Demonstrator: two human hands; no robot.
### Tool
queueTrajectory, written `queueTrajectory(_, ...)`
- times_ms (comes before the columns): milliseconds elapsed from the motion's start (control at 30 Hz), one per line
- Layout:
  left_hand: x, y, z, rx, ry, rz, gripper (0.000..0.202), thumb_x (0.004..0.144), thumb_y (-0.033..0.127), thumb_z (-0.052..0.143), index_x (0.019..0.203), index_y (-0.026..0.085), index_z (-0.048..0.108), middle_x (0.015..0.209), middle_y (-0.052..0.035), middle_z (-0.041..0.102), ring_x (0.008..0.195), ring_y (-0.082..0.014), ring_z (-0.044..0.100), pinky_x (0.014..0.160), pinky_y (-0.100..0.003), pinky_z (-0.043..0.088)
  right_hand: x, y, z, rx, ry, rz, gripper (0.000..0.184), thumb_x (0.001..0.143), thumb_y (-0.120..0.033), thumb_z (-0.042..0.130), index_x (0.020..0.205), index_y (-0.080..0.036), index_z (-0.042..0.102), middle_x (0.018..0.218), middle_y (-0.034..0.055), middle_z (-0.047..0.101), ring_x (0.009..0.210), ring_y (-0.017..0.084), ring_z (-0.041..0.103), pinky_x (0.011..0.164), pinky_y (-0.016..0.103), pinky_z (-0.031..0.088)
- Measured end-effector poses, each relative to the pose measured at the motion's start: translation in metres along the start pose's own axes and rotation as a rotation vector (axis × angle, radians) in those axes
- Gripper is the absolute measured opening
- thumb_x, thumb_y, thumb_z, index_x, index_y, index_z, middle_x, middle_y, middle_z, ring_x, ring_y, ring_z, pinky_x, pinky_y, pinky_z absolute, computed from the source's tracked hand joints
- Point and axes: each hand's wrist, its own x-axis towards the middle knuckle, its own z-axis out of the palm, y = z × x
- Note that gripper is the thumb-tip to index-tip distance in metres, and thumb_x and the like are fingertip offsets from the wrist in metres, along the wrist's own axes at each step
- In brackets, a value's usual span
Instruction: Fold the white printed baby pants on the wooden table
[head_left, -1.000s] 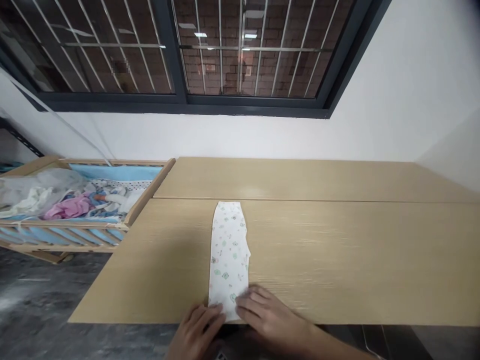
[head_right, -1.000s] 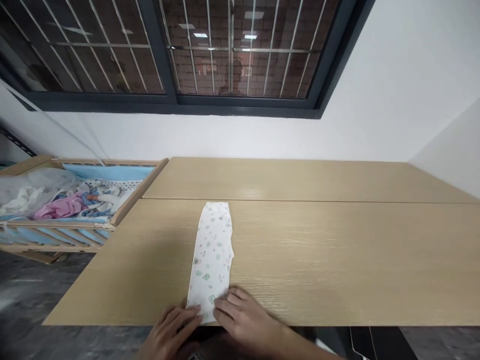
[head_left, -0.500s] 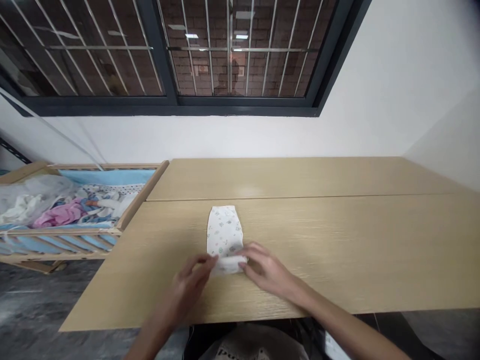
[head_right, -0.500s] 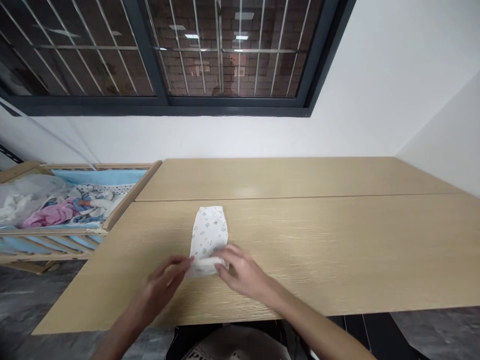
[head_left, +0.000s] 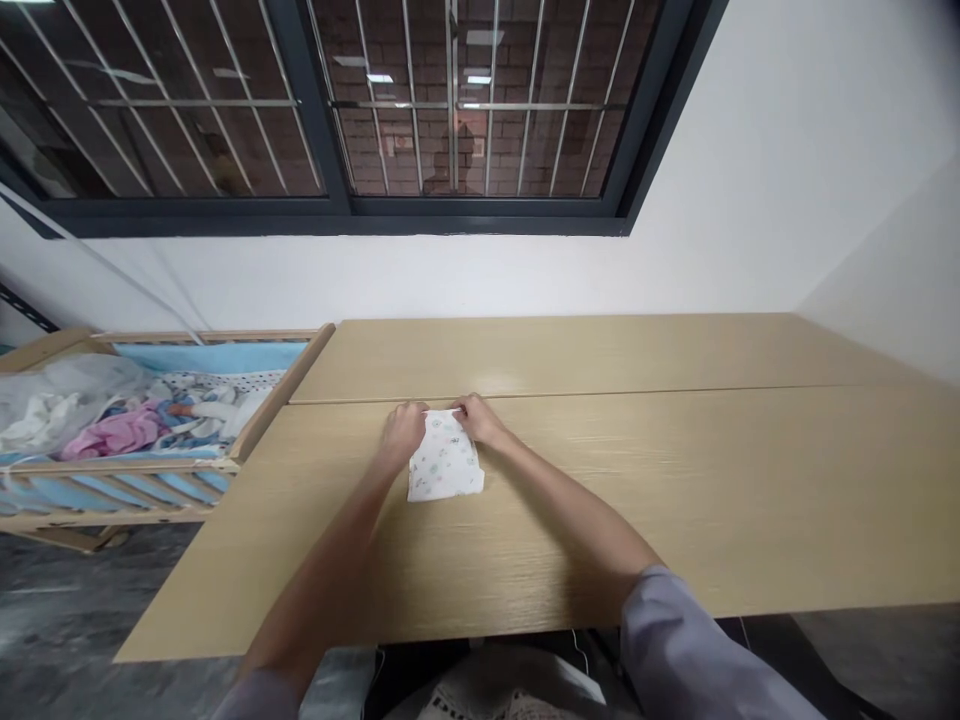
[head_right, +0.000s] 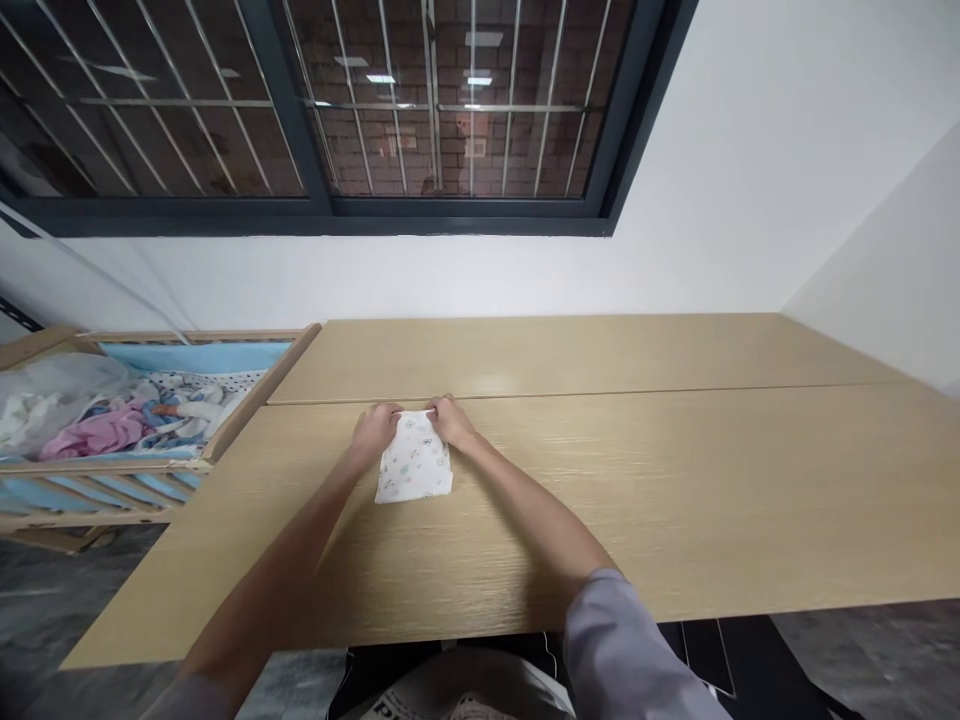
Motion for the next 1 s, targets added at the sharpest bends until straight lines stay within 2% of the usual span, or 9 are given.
queueTrajectory(133,0.004,0.006,0.002,0.069,0.018,-0.021,0.03,0.096,0.012,0.043,0.108,0.013,0.07,0.111,-0.0161,0.073,0.102,-0.0246,0.064,0.088,-0.033,0.045,0.005,0.007,0.005,-0.036,0.004,0.03,0.027,0.092,-0.016,0.05,0.108,-0.013,0.072,0.112,0.0133,0.069,0.105,0.024,0.064,0.093,0.034,0.05)
queueTrajectory(200,-0.011,0.012,-0.003,0.103,0.07,-0.02,0.033,0.098,0.014,0.04,0.118,0.012,0.066,0.121,-0.0185,0.069,0.11,-0.0276,0.061,0.092,-0.036,0.044,0.001,0.005,0.001,-0.049,0.022,0.037,0.033,0.095,-0.021,0.05,0.122,-0.011,0.066,0.122,0.017,0.064,0.111,0.025,0.062,0.098,0.037,0.048)
queueTrajectory(267,-0.042,0.02,-0.004,0.128,0.12,-0.007,0.037,0.1,0.021,0.038,0.127,0.011,0.06,0.128,-0.02,0.065,0.117,-0.031,0.057,0.097,-0.041,0.043,-0.009,-0.002,-0.005,-0.082,0.057,-0.037,0.042,0.099,-0.027,0.047,0.136,-0.01,0.056,0.134,0.0197,0.058,0.122,0.027,0.057,0.107,0.04,0.043)
queueTrajectory(367,-0.109,0.033,0.013,0.156,0.141,0.052,0.04,0.102,0.032,0.037,0.127,0.011,0.061,0.126,-0.0196,0.067,0.114,-0.0323,0.06,0.098,-0.046,0.045,-0.037,-0.02,-0.012,-0.15,0.008,-0.337,0.051,0.104,-0.036,0.041,0.149,-0.013,0.043,0.15,0.0179,0.047,0.141,0.027,0.042,0.118,0.044,0.033)
queueTrajectory(467,-0.169,0.044,0.043,0.239,0.222,0.133,0.044,0.1,0.035,0.042,0.127,0.005,0.061,0.131,-0.0234,0.064,0.123,-0.0358,0.058,0.099,-0.049,0.047,-0.068,-0.04,-0.004,-0.187,-0.221,-0.673,0.056,0.106,-0.04,0.037,0.157,-0.015,0.032,0.163,0.0146,0.033,0.152,0.025,0.025,0.123,0.044,0.026)
queueTrajectory(533,-0.191,0.047,0.059,0.275,0.247,0.139,0.045,0.098,0.036,0.045,0.122,0.003,0.064,0.128,-0.0252,0.065,0.126,-0.0381,0.057,0.101,-0.051,0.047,-0.081,-0.048,0.01,-0.191,-0.367,-0.822,0.059,0.107,-0.04,0.035,0.159,-0.014,0.026,0.166,0.0137,0.026,0.155,0.023,0.018,0.125,0.041,0.022)
queueTrajectory(600,-0.199,0.047,0.067,0.284,0.236,0.135,0.045,0.099,0.039,0.046,0.114,0.004,0.069,0.119,-0.0259,0.069,0.121,-0.0392,0.06,0.102,-0.054,0.047,-0.087,-0.047,0.027,-0.189,-0.461,-0.874,0.061,0.108,-0.041,0.034,0.16,-0.012,0.022,0.167,0.0137,0.021,0.156,0.021,0.016,0.126,0.038,0.018)
queueTrajectory(733,-0.196,0.04,0.066,0.242,0.207,0.136,0.045,0.1,0.04,0.045,0.111,0.005,0.071,0.118,-0.0252,0.07,0.118,-0.038,0.062,0.102,-0.054,0.047,-0.079,-0.03,0.049,-0.22,-0.545,-0.791,0.062,0.108,-0.045,0.03,0.161,-0.013,0.023,0.166,0.013,0.022,0.156,0.02,0.015,0.126,0.039,0.015)
queueTrajectory(1000,-0.194,0.028,0.064,0.229,0.189,0.143,0.051,0.101,0.039,0.044,0.139,0.007,0.056,0.148,-0.0215,0.053,0.134,-0.0344,0.053,0.109,-0.048,0.045,-0.037,-0.004,0.057,-0.33,-0.446,-0.63,0.068,0.106,-0.057,0.025,0.161,-0.016,0.025,0.167,0.0109,0.019,0.156,0.024,0.012,0.127,0.045,0.011)
